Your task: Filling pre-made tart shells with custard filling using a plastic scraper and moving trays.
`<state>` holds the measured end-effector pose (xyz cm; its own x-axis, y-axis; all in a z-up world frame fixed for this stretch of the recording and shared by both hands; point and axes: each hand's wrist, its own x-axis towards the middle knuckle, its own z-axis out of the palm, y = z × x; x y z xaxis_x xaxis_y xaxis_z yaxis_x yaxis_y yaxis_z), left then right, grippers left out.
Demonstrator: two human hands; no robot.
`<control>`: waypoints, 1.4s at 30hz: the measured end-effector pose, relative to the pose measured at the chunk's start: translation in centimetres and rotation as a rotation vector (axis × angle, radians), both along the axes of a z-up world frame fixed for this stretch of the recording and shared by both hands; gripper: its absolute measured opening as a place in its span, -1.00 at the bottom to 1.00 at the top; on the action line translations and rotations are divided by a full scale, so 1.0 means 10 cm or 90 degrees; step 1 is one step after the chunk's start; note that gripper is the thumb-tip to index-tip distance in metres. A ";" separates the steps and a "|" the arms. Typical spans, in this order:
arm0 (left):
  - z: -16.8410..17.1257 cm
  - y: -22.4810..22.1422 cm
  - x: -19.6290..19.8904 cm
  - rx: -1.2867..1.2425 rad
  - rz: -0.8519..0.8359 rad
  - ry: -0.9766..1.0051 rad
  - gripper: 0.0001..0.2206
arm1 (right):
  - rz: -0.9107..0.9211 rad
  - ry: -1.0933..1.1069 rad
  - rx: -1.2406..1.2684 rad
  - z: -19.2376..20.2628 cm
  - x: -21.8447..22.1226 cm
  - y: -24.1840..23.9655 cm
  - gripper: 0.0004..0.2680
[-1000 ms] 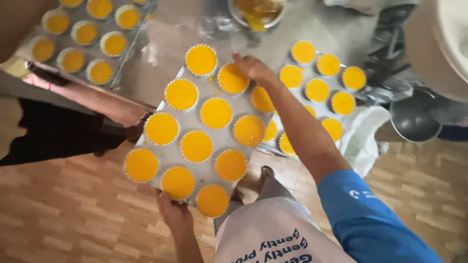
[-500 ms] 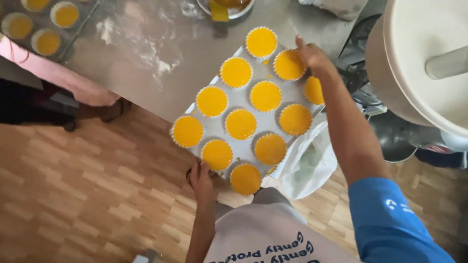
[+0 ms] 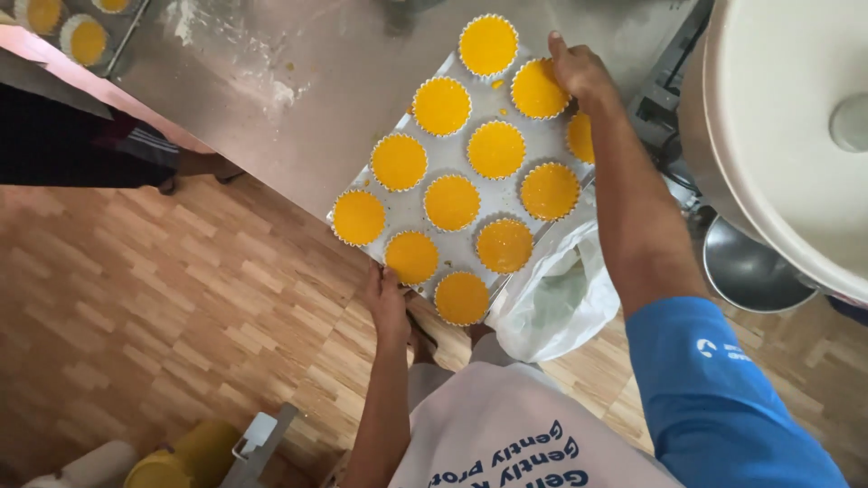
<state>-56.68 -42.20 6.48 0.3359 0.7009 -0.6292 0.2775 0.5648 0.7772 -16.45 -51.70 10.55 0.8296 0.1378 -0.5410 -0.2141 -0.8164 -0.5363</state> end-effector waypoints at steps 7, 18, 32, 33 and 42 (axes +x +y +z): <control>0.10 -0.09 0.14 -0.043 0.047 0.090 -0.46 | 0.032 0.017 0.008 -0.18 0.09 0.10 -0.47; 0.29 -0.22 0.24 -0.036 0.078 0.073 -0.53 | 0.033 0.012 0.018 -0.24 0.14 0.15 -0.47; 0.06 -0.20 0.19 -0.045 0.112 0.157 -0.43 | 0.069 -0.023 0.015 -0.40 0.16 0.09 -0.41; 0.07 -0.19 0.20 -0.043 0.111 0.164 -0.42 | 0.065 -0.025 0.025 -0.38 0.14 0.09 -0.44; 0.00 -0.19 0.13 -0.026 0.086 0.166 -0.46 | 0.060 -0.018 0.034 -0.29 0.11 0.07 -0.46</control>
